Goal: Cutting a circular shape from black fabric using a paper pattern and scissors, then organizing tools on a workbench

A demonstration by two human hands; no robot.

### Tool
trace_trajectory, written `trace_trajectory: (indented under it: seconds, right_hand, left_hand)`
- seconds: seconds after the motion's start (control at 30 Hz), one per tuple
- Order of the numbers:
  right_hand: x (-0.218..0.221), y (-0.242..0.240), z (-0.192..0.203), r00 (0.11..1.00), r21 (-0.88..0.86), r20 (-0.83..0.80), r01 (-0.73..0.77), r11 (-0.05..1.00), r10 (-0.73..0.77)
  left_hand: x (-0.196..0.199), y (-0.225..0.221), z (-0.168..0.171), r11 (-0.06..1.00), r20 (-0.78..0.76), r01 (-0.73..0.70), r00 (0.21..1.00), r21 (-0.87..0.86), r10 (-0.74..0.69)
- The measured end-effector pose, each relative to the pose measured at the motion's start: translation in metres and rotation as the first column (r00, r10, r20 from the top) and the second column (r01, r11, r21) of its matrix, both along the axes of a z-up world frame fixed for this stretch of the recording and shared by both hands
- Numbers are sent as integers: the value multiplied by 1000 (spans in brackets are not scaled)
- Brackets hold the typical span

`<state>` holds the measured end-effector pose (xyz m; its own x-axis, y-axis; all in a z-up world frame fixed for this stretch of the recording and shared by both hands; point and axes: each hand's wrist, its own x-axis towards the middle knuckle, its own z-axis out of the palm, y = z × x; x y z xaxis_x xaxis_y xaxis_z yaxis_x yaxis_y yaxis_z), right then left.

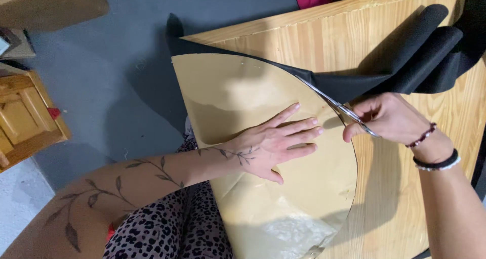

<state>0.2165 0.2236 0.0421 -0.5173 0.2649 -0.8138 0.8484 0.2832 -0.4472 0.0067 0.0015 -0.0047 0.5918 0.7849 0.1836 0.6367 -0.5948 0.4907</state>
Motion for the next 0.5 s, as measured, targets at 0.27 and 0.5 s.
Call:
trace_trajectory:
  seconds: [0.27,0.5]
  right_hand:
    - [18,-5,-7,998,37,-58,5,999,-3]
    - [25,-16,-4,995,24,45,93,995,-94]
  left_hand:
    - [7,2,-5,998,26,65,998,-7,-65]
    - [18,2,-9,991,36,133,990,18,-134]
